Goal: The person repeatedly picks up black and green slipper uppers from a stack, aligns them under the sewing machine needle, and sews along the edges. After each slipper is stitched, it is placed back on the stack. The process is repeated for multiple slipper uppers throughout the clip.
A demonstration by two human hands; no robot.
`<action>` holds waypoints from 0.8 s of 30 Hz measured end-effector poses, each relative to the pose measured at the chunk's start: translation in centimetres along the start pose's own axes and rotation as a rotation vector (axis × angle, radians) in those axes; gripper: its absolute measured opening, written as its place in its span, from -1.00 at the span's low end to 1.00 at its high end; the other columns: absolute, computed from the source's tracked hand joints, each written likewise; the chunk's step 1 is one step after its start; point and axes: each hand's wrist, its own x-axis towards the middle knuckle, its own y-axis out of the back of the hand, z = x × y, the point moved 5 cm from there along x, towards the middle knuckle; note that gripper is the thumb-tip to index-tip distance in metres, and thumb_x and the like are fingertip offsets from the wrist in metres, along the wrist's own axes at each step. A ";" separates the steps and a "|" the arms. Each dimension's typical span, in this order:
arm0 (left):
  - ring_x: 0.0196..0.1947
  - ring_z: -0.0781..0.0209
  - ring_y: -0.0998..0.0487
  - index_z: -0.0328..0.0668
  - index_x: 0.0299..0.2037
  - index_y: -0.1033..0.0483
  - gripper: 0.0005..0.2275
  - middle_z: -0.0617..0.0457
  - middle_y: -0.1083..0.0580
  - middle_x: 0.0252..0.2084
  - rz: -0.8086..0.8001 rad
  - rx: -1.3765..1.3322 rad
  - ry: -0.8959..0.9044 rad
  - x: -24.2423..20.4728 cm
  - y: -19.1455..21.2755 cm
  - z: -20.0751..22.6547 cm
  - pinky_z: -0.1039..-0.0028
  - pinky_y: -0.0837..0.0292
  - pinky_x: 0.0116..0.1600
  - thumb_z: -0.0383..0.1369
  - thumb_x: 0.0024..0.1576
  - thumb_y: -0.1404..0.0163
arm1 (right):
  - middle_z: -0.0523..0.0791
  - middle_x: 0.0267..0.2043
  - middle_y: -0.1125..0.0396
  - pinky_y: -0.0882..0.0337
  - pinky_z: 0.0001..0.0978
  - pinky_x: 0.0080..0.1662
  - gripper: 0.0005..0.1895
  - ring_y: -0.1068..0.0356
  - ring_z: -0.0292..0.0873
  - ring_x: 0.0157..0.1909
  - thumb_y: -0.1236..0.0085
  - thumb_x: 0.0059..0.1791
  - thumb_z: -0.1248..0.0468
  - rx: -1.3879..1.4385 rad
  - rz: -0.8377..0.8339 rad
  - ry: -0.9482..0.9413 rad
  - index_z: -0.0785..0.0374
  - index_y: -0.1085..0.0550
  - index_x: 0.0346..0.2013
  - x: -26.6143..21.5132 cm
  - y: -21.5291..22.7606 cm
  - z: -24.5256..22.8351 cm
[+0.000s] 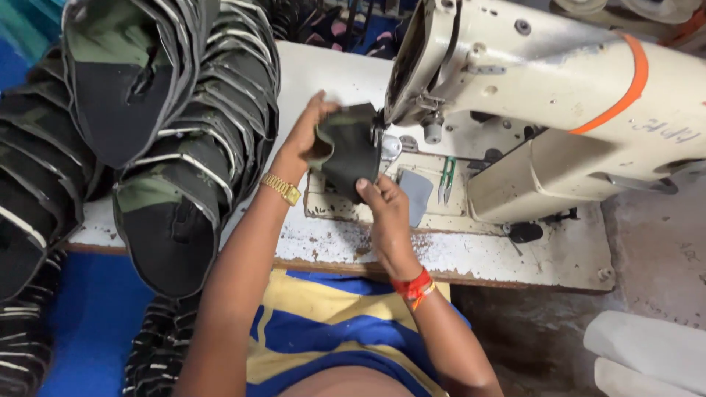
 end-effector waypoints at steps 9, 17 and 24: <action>0.38 0.10 -0.34 -0.25 0.50 0.03 -0.37 -0.20 -0.22 0.46 0.119 0.927 -0.708 -19.0 -14.4 -0.3 0.32 -0.34 0.38 -0.30 0.29 -0.02 | -0.28 -0.38 -0.36 -0.26 -0.55 -0.28 -0.86 -0.23 -0.46 -0.38 -0.14 0.11 0.32 -0.001 -0.026 -0.001 0.25 -0.52 -0.33 2.5 2.7 1.7; 0.45 -0.01 -0.24 -0.31 0.47 -0.04 -0.39 -0.24 -0.21 0.44 0.353 1.011 -0.758 -17.6 -13.7 -1.4 0.26 -0.13 0.48 -0.39 0.29 -0.09 | -0.29 -0.58 -0.24 -0.18 -0.54 -0.51 -0.68 -0.16 -0.45 -0.59 -0.13 0.11 0.23 -0.162 0.017 -0.013 0.19 -0.41 -0.53 1.2 2.4 1.1; 0.30 -0.06 -0.39 -0.28 0.40 -0.12 -0.42 -0.24 -0.34 0.32 0.442 1.053 -0.728 -15.4 -14.4 -0.3 0.26 -0.26 0.38 -0.36 0.22 -0.13 | -0.29 -0.57 -0.22 -0.17 -0.54 -0.51 -0.69 -0.13 -0.46 -0.59 -0.12 0.13 0.21 -0.183 0.039 0.008 0.19 -0.40 -0.50 1.1 3.1 0.6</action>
